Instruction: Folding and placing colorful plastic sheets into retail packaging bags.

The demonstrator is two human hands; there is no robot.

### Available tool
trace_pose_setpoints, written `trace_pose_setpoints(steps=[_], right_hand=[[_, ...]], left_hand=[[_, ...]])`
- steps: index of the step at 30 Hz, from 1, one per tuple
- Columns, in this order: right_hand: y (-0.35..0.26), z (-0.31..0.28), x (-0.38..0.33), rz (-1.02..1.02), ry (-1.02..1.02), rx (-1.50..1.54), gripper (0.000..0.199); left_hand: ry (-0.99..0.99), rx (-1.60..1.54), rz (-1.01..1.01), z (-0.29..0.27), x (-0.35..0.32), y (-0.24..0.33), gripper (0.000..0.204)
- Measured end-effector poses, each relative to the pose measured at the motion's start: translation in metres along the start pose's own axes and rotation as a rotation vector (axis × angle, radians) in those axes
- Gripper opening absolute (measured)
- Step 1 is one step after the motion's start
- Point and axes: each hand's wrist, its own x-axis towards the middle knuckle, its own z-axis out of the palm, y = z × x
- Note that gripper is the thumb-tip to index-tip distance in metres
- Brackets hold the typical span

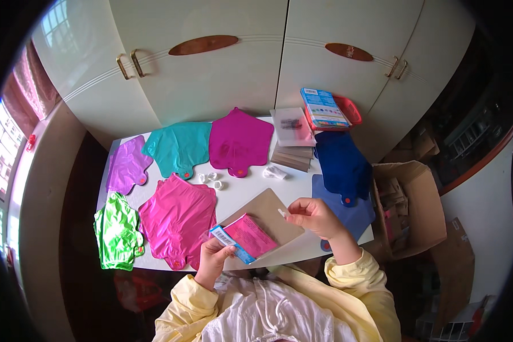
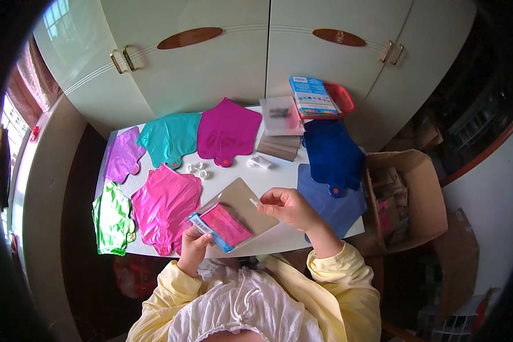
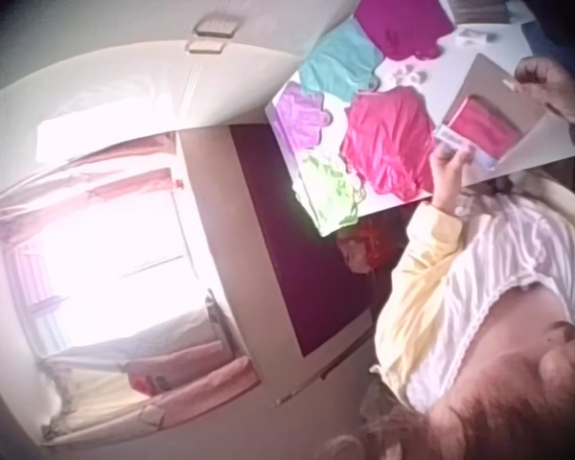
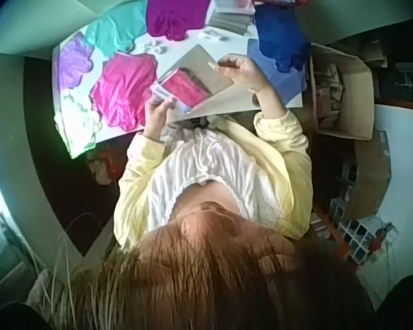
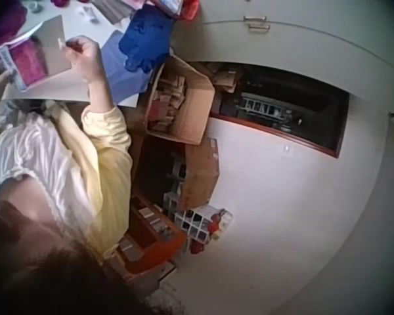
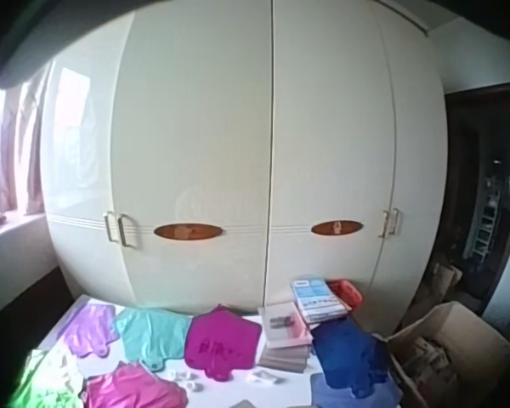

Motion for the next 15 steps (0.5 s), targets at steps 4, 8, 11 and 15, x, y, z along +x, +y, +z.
trace_pose_setpoints(steps=[4,8,11,15], right_hand=[[-0.003,0.003,0.004,0.002,0.106,-0.145,0.007],[0.008,-0.002,0.015,-0.024,0.160,-0.191,0.008],[0.028,-0.017,0.031,0.020,0.166,-0.307,0.008],[0.061,-0.040,0.055,0.111,0.116,-0.450,0.011]], left_hand=[[0.040,0.020,-0.006,0.001,-0.001,-0.005,0.009],[0.045,0.053,-0.012,0.006,-0.001,-0.006,0.010],[0.063,0.232,-0.131,0.014,-0.006,0.000,0.017],[-0.048,0.953,-0.262,0.010,-0.019,0.016,0.028]])
